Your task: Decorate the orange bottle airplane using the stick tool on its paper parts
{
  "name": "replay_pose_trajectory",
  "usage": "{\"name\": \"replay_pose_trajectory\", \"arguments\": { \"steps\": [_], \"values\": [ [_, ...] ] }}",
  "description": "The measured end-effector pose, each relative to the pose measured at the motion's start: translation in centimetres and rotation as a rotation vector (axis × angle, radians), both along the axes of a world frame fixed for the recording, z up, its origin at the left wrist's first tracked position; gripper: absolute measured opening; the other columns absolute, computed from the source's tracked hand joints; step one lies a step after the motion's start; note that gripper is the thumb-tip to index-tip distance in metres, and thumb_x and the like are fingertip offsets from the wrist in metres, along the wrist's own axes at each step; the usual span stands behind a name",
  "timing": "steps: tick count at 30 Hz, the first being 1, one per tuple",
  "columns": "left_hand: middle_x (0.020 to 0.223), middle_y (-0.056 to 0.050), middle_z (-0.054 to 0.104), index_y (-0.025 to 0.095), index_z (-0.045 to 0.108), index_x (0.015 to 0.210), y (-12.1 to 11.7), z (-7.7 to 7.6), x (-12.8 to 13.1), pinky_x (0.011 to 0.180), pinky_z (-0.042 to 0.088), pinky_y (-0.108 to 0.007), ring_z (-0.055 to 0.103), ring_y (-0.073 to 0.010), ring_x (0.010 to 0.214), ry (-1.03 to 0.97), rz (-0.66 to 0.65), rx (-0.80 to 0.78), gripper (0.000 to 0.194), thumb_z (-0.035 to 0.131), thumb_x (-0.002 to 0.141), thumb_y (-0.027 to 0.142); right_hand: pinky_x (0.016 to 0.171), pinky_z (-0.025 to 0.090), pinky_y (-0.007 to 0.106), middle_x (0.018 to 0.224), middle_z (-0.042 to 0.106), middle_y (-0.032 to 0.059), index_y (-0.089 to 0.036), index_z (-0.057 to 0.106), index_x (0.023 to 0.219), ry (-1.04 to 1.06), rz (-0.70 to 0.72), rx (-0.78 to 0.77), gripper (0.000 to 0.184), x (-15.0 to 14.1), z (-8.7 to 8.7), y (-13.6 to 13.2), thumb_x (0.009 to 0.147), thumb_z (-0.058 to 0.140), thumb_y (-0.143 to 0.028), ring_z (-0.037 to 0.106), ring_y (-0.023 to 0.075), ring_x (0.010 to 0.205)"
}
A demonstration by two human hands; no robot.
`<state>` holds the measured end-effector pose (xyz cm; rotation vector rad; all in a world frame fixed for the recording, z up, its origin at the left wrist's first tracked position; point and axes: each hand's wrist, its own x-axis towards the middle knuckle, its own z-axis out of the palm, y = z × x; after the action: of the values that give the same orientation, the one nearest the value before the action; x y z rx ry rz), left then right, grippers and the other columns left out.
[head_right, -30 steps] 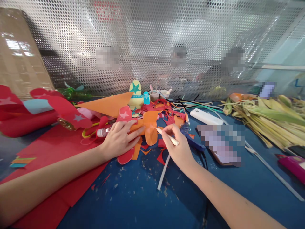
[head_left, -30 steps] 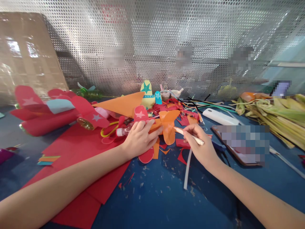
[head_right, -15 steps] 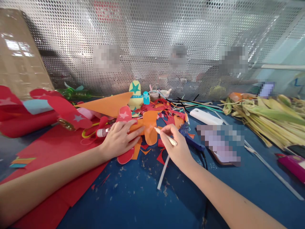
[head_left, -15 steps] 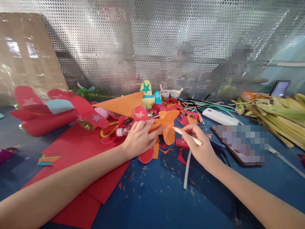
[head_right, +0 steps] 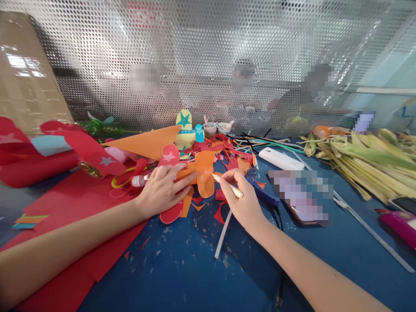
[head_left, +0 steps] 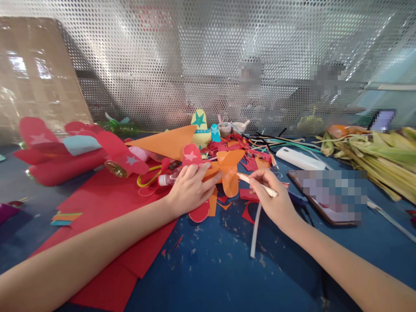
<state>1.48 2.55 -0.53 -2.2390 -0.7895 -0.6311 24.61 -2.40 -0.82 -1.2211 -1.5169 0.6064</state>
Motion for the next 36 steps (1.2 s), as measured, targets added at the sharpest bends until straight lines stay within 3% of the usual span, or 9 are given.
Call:
{"name": "replay_pose_trajectory", "arguments": {
  "steps": [36],
  "values": [
    [0.121, -0.013, 0.059, 0.031, 0.060, 0.125, -0.10, 0.15, 0.05, 0.074, 0.044, -0.038, 0.049, -0.0265, 0.090, 0.009, 0.010, -0.006, 0.034, 0.050, 0.092, 0.034, 0.063, 0.044, 0.028, 0.073, 0.054, -0.0019, -0.023, 0.050, 0.082, -0.056, 0.028, 0.022, 0.012, -0.18, 0.37, -0.35, 0.090, 0.052, -0.031, 0.054, 0.0140, 0.067]
  ]
}}
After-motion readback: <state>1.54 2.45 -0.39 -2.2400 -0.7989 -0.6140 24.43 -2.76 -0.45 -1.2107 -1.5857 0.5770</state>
